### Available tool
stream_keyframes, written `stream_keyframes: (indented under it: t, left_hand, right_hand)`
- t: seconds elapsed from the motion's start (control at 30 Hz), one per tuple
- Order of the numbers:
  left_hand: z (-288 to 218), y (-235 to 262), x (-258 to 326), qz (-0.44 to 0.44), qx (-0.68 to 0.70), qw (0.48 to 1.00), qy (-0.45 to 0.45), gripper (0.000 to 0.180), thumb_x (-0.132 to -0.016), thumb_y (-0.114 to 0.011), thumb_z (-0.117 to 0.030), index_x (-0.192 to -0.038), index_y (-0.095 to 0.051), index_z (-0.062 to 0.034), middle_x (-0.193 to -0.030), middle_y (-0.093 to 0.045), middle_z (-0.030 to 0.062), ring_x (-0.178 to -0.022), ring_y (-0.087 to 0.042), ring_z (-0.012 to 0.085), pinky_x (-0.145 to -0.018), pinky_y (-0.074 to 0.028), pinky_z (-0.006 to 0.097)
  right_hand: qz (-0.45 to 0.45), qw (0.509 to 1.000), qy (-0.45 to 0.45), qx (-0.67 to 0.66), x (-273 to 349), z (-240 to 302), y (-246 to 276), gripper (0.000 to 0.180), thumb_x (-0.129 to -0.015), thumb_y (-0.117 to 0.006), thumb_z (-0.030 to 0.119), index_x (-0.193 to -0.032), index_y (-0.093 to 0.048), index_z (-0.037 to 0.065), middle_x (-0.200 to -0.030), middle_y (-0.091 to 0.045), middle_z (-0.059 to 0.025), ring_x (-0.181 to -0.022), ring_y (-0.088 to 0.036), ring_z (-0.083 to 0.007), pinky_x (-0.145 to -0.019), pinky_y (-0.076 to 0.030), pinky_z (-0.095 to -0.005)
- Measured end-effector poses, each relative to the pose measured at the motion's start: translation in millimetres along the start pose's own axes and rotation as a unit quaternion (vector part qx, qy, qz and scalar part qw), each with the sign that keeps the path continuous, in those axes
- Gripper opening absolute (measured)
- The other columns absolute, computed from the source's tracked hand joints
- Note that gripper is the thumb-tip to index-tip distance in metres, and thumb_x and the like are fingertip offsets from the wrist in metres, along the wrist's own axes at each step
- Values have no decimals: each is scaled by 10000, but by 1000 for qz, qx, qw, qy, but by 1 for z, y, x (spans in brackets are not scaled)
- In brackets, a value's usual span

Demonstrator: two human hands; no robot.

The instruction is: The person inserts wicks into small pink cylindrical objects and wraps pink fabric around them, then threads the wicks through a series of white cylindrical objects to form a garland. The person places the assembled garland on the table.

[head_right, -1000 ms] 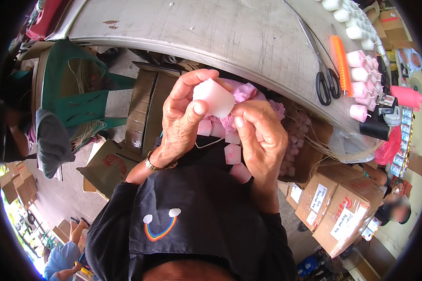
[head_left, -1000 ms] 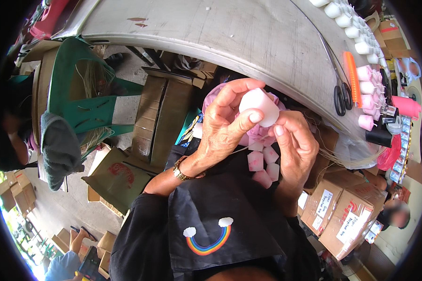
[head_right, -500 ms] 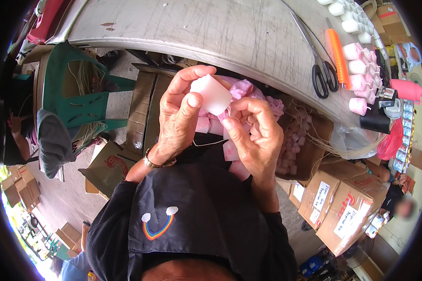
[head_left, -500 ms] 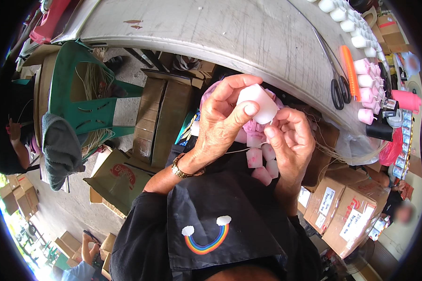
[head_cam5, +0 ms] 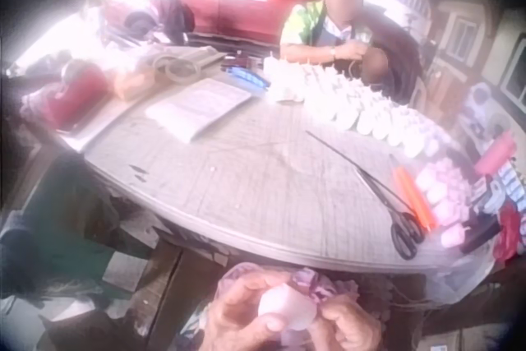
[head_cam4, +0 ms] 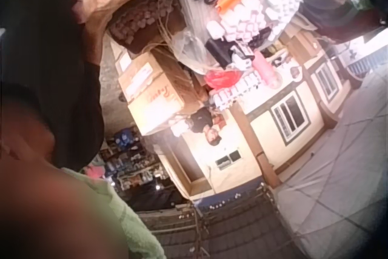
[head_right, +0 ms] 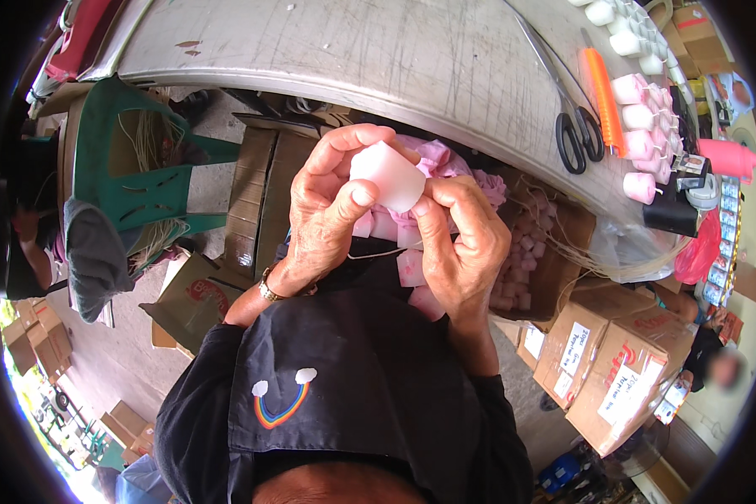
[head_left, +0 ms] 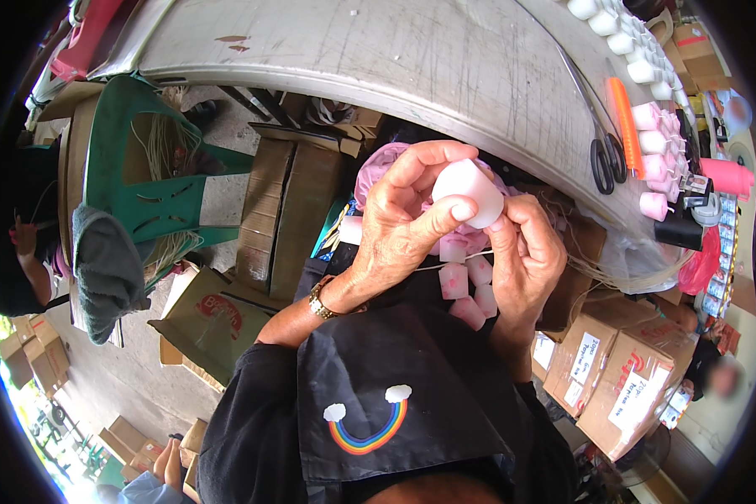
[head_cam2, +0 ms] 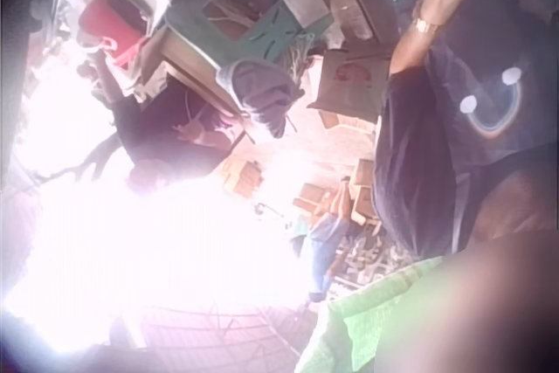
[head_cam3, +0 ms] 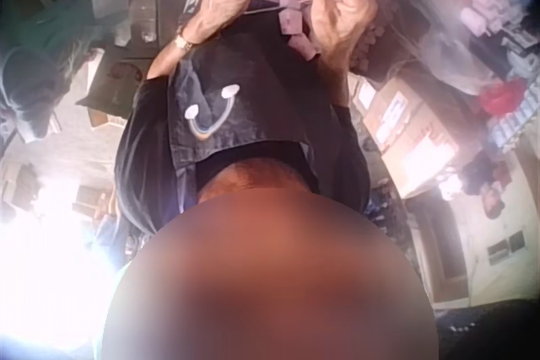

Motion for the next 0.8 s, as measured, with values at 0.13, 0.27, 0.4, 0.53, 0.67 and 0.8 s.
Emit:
stream_keyframes:
  t: [0.13,0.27,0.4,0.53,0.67,0.8]
  left_hand:
    - [-2,4,0,2,-6,1000,3,592,-843,-729,-358,-1251,-503,6,-1096,-640,165,-1006,-621,214,-877,-505,348]
    - [0,3,1,17,-11,1000,10,587,-844,-729,-351,-1249,-500,9,-1098,-640,168,-1015,-620,218,-885,-507,355]
    - [1,1,2,13,-12,1000,5,573,-850,-722,-344,-1247,-501,5,-1099,-639,167,-1014,-621,216,-884,-508,355]
    - [2,-1,1,16,11,1000,-3,558,-860,-714,-342,-1246,-503,1,-1104,-639,164,-1001,-622,209,-878,-507,347]
    - [1,1,0,7,14,1000,-8,551,-882,-688,-343,-1266,-492,0,-1127,-628,160,-1010,-612,202,-883,-500,341]
    - [-1,-3,3,40,-7,999,26,565,-925,-624,-363,-1327,-463,0,-1173,-604,158,-1032,-594,193,-903,-485,338]
  right_hand:
    - [22,999,6,-48,0,-2,2,88,-863,-623,-56,-947,-644,-39,-850,-628,-79,-679,-561,-105,-610,-447,-231]
    - [9,987,-75,-143,3,-7,4,87,-876,-615,-63,-959,-639,-57,-883,-619,-86,-684,-562,-85,-600,-464,-211]
    - [-20,976,-90,-199,6,-8,3,89,-877,-621,-57,-964,-624,-69,-880,-614,-90,-678,-563,-90,-607,-471,-214]
    - [-17,978,-80,-194,5,-6,0,90,-879,-620,-57,-968,-615,-67,-891,-616,-88,-685,-569,-96,-615,-478,-218]
    - [-12,979,-79,-186,6,-4,-3,122,-879,-617,-57,-1000,-606,-55,-902,-617,-85,-695,-587,-110,-629,-496,-229]
    - [-45,964,-134,-226,8,-4,-6,148,-878,-621,-58,-1016,-572,-44,-888,-610,-86,-708,-611,-125,-654,-518,-244]
Point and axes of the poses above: each hand's wrist, its own x-axis away from the middle knuckle, its own y-axis out of the back of the hand, z = x × y, the point moved 3 cm from there along -x, towards the middle knuckle
